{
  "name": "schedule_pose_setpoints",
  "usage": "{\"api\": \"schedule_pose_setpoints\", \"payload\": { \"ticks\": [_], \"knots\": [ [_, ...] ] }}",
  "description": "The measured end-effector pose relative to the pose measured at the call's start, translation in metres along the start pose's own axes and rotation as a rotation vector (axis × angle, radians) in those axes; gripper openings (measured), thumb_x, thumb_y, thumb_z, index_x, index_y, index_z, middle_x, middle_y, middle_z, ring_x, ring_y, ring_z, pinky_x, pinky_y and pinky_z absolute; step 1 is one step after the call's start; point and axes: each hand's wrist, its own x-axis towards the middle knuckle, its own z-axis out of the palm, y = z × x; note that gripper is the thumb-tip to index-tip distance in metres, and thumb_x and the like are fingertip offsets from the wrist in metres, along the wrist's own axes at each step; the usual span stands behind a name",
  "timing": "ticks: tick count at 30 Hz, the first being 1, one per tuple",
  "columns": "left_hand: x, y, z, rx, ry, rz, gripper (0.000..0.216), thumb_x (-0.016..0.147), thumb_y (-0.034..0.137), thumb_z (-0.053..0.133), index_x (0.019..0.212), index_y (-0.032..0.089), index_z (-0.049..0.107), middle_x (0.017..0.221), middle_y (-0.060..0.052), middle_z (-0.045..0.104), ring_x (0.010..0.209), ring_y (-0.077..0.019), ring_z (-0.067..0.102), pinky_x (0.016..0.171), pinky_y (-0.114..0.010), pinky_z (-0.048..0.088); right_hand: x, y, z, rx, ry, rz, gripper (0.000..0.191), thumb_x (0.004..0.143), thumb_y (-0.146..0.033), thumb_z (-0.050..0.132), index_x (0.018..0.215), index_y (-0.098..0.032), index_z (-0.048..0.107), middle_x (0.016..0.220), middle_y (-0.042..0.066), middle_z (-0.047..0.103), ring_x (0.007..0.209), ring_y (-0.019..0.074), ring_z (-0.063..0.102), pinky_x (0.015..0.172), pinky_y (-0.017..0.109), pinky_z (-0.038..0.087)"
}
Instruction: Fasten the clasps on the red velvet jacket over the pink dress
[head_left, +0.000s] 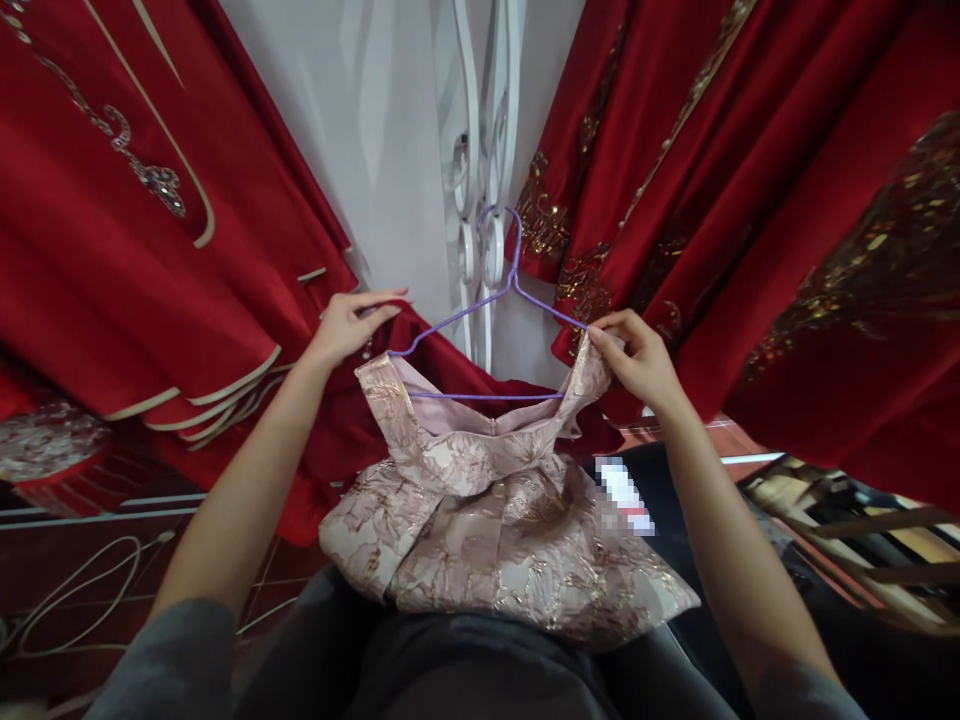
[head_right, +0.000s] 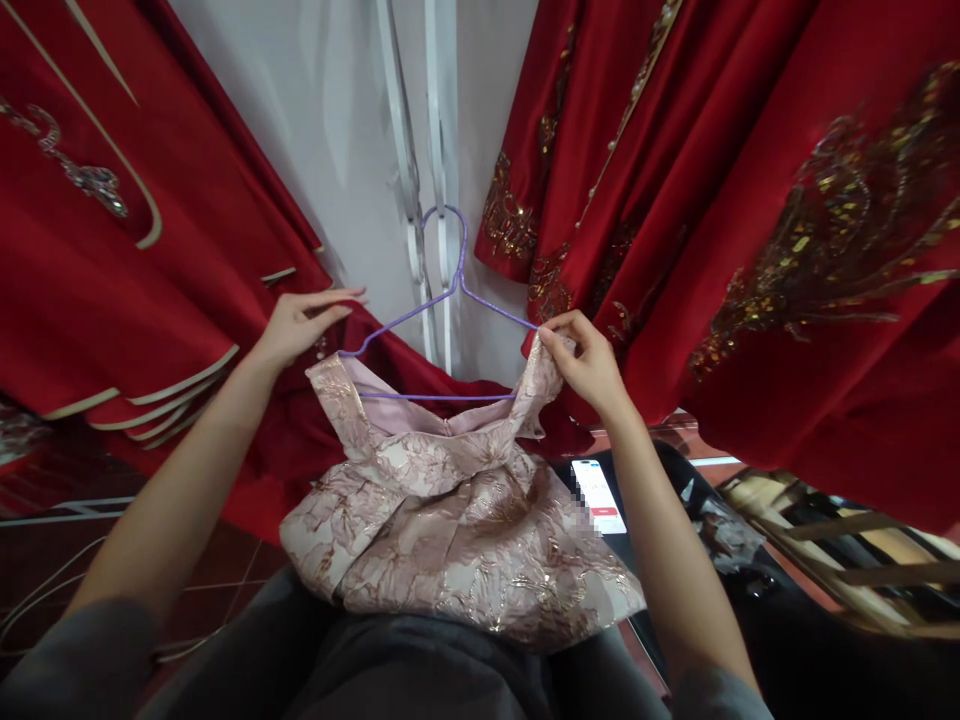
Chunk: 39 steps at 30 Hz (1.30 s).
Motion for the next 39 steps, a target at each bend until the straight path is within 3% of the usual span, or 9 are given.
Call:
{"api": "schedule_pose_setpoints", "payload": {
  "ticks": [2, 5, 8, 11, 17, 23, 31, 36, 39],
  "knots": [
    [0.006, 0.022, 0.011, -0.036, 0.001, 0.096, 0.044, 0.082, 0.051, 0.062, 0.111, 0.019, 0.072, 0.127, -0.009, 0.065, 0.122, -0.0253, 0.058, 0.11, -0.036, 0.038, 0.006, -0.003, -0.007, -0.01, -0.102, 0.081, 0.043, 0.084, -0.064, 0.054, 0.075, -0.022, 0.06, 0.06, -0.001, 0.055, 0.056, 0.0156, 0.052, 0.055, 0.029, 0.041],
    [0.006, 0.036, 0.029, -0.038, -0.032, 0.13, 0.047, 0.085, 0.053, 0.059, 0.117, 0.021, 0.069, 0.129, -0.007, 0.064, 0.123, -0.0237, 0.057, 0.111, -0.037, 0.037, 0.024, -0.006, -0.014, -0.001, -0.43, 0.229, 0.056, 0.081, -0.071, 0.051, 0.06, -0.02, 0.062, 0.054, 0.002, 0.057, 0.051, 0.0161, 0.052, 0.05, 0.031, 0.042],
    [0.006, 0.031, 0.04, -0.061, -0.066, 0.099, 0.054, 0.086, 0.057, 0.055, 0.123, 0.019, 0.065, 0.13, -0.008, 0.063, 0.124, -0.0242, 0.056, 0.111, -0.039, 0.036, 0.051, -0.008, -0.008, 0.057, -0.806, 0.279, 0.054, 0.075, -0.071, 0.059, 0.072, -0.02, 0.074, 0.066, 0.005, 0.069, 0.057, 0.0191, 0.061, 0.053, 0.032, 0.049],
    [0.01, 0.022, 0.044, -0.087, -0.11, 0.063, 0.06, 0.087, 0.061, 0.051, 0.125, 0.017, 0.064, 0.133, -0.009, 0.06, 0.128, -0.0249, 0.052, 0.113, -0.038, 0.033, 0.073, -0.012, 0.013, 0.078, -1.08, 0.217, 0.042, 0.073, -0.061, 0.067, 0.084, -0.022, 0.077, 0.081, 0.005, 0.073, 0.073, 0.0194, 0.067, 0.062, 0.03, 0.055],
    [0.016, 0.022, 0.042, -0.092, -0.259, 0.053, 0.062, 0.085, 0.065, 0.05, 0.124, 0.019, 0.065, 0.135, -0.008, 0.058, 0.13, -0.0246, 0.05, 0.115, -0.037, 0.032, 0.087, -0.024, 0.057, 0.116, -1.296, 0.166, 0.034, 0.059, -0.042, 0.084, 0.087, -0.024, 0.077, 0.089, 0.001, 0.074, 0.082, 0.0165, 0.07, 0.073, 0.028, 0.057],
    [0.014, 0.026, 0.037, -0.1, -0.288, 0.031, 0.063, 0.084, 0.066, 0.051, 0.122, 0.018, 0.066, 0.134, -0.009, 0.059, 0.128, -0.0263, 0.052, 0.113, -0.04, 0.033, 0.084, -0.02, 0.064, 0.186, -1.418, 0.153, 0.033, 0.063, -0.044, 0.08, 0.085, -0.02, 0.075, 0.082, 0.001, 0.074, 0.082, 0.016, 0.069, 0.077, 0.026, 0.055],
    [0.012, 0.025, 0.038, -0.132, -0.308, 0.008, 0.058, 0.087, 0.062, 0.049, 0.122, 0.019, 0.066, 0.132, -0.007, 0.062, 0.127, -0.0254, 0.052, 0.113, -0.039, 0.033, 0.086, -0.013, 0.061, 0.086, -1.223, 0.163, 0.031, 0.064, -0.049, 0.077, 0.071, -0.02, 0.067, 0.068, -0.003, 0.063, 0.071, 0.016, 0.06, 0.07, 0.028, 0.049],
    [0.013, 0.02, 0.041, 0.067, -0.155, 0.081, 0.045, 0.092, 0.048, 0.046, 0.115, 0.017, 0.069, 0.119, -0.006, 0.07, 0.113, -0.0247, 0.06, 0.108, -0.037, 0.037, 0.09, 0.008, 0.057, -0.014, -0.591, 0.049, 0.038, 0.066, -0.055, 0.07, 0.075, -0.021, 0.055, 0.07, -0.002, 0.054, 0.068, 0.0165, 0.05, 0.068, 0.032, 0.042],
    [0.01, 0.013, 0.042, 0.329, 0.036, 0.118, 0.033, 0.093, 0.034, 0.044, 0.106, 0.019, 0.071, 0.104, -0.005, 0.073, 0.104, -0.0243, 0.063, 0.113, -0.043, 0.026, 0.088, 0.007, 0.054, -0.007, -0.342, -0.08, 0.032, 0.066, -0.044, 0.07, 0.082, -0.022, 0.052, 0.072, -0.001, 0.05, 0.068, 0.0162, 0.047, 0.068, 0.032, 0.04]
  ]
}}
